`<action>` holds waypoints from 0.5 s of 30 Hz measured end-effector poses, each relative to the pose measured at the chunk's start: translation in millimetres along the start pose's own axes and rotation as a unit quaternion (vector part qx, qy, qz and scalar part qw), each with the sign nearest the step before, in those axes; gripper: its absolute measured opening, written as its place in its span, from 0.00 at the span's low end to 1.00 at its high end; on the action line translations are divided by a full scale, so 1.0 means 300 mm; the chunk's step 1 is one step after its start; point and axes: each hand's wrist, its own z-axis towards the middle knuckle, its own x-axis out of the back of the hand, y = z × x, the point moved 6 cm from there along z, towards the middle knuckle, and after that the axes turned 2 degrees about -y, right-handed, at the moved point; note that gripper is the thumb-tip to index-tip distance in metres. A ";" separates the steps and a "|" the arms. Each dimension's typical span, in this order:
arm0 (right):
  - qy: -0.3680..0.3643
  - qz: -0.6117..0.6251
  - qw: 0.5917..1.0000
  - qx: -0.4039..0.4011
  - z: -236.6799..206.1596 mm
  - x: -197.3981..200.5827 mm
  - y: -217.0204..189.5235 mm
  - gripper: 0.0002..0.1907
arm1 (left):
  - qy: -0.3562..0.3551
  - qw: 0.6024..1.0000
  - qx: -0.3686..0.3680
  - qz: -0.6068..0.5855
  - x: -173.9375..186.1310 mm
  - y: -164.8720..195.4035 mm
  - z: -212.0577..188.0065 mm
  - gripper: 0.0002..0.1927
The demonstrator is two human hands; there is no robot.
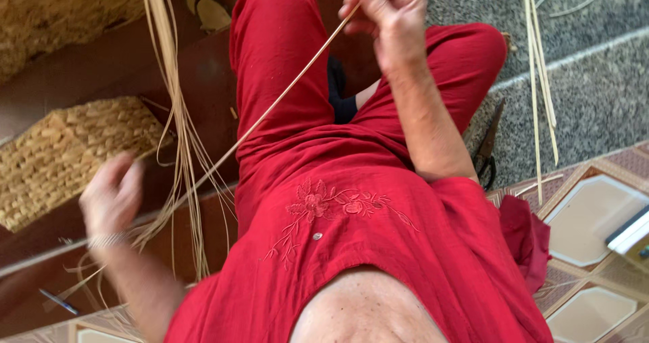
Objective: The person sits on the floor and works rattan/bamboo strips on their lap, using a knife to split and shave the strips into thinner weaving strands, pulling strips off a pile and setting processed ones aside. Scissors lie nearby and woven baskets are visible around the work area.
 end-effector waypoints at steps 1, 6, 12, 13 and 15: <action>-0.011 -0.013 1.000 -0.004 -0.014 -0.035 0.013 0.08 | 0.007 0.996 -0.073 -0.057 -0.054 0.116 0.031 0.14; -0.088 0.023 0.991 -0.095 -0.100 -0.194 0.141 0.09 | -0.092 0.937 -0.258 -0.216 -0.345 0.567 0.058 0.21; -0.115 0.091 0.979 -0.140 -0.076 -0.194 0.163 0.18 | -0.117 0.920 -0.173 -0.331 -0.404 0.533 0.020 0.09; -0.097 0.098 0.979 -0.149 -0.046 -0.175 0.144 0.21 | -0.086 0.918 -0.191 -0.336 -0.378 0.497 0.011 0.08; -0.082 0.101 0.986 -0.104 0.032 -0.151 0.072 0.21 | -0.086 0.933 -0.102 -0.335 -0.373 0.390 0.002 0.08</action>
